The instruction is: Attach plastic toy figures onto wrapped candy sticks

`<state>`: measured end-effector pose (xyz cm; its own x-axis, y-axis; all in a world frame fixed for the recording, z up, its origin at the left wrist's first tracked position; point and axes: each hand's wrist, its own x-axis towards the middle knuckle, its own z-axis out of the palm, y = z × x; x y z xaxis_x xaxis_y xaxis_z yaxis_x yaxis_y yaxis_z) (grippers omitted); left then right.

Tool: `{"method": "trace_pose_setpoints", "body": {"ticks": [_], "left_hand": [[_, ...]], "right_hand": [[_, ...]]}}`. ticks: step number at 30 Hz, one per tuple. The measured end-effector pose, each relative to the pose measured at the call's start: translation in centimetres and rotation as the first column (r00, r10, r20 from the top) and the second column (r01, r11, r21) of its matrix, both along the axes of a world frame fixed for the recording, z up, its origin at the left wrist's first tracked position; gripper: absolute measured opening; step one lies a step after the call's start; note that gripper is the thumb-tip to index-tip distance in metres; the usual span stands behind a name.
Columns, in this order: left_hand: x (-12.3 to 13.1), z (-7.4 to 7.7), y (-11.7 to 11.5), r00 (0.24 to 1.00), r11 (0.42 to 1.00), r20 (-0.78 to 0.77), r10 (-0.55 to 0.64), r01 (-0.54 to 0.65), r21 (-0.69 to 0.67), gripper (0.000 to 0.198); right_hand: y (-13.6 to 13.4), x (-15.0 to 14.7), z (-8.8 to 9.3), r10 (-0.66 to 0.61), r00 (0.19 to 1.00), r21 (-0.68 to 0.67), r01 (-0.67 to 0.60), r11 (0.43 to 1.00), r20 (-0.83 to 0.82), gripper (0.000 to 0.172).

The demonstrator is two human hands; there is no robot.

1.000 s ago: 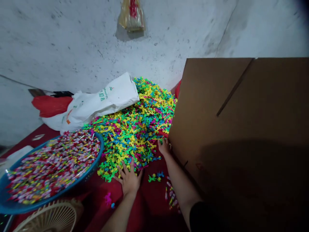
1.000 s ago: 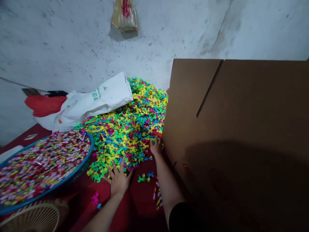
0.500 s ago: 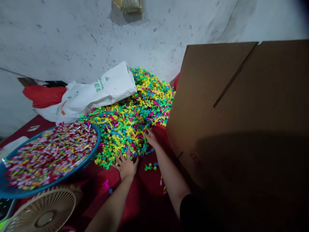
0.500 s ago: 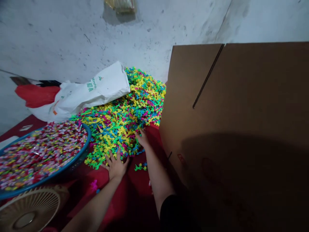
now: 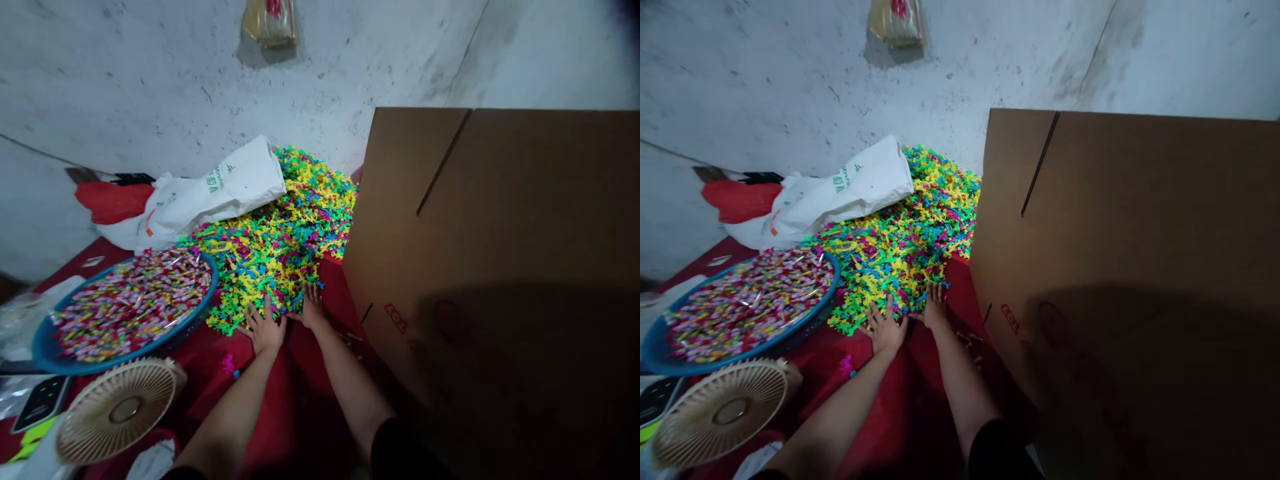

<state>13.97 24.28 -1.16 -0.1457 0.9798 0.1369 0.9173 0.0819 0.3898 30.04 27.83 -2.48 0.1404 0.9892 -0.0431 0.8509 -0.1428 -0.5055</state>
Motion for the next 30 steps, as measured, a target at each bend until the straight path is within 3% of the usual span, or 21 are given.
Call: {"method": "trace_pose_setpoints", "body": {"ticks": [4,9,11,13,16,23,26,30], "left_hand": [[-0.8,0.9,-2.1,0.999,0.998,-0.025,-0.041,0.042,0.042,0.083],[-2.8,1.1,-8.5,0.992,0.984,-0.05,-0.114,0.12,0.135,0.07],[-4.0,0.6,-10.7,0.999,0.985,0.001,-0.049,0.048,0.166,0.069],[-5.1,-0.2,-11.9,0.989,0.988,0.1,0.109,-0.119,0.1,0.072],[-6.2,-1.1,-11.2,0.953,0.97,0.183,0.241,-0.241,-0.027,0.075],[-5.9,-0.4,-4.4,0.947,0.984,0.268,0.178,-0.17,-0.051,0.085],[-5.7,1.1,-4.0,0.931,0.985,0.32,0.174,-0.171,-0.039,0.089],[-6.4,5.5,-8.0,0.927,0.992,0.373,0.036,-0.078,0.099,0.083]], "right_hand": [[-0.1,-1.0,0.5,0.021,0.999,0.108,-0.018,0.994,-0.029,0.11],[-4.0,-3.1,-0.7,-0.107,0.992,0.261,0.119,0.958,-0.061,0.107],[-6.0,-4.5,-1.9,-0.224,0.969,0.296,0.245,0.923,-0.104,0.105],[-7.7,-5.9,-3.2,-0.304,0.94,0.29,0.337,0.896,-0.153,0.106],[-8.6,-7.3,-4.5,-0.292,0.938,0.285,0.337,0.897,-0.188,0.109],[-7.1,-6.9,-3.4,-0.136,0.963,0.309,0.205,0.929,-0.231,0.101],[-7.2,-5.7,-2.6,-0.089,0.952,0.325,0.187,0.927,-0.294,0.096],[-8.2,-4.5,-1.5,-0.098,0.895,0.36,0.273,0.892,-0.435,0.09]]}}
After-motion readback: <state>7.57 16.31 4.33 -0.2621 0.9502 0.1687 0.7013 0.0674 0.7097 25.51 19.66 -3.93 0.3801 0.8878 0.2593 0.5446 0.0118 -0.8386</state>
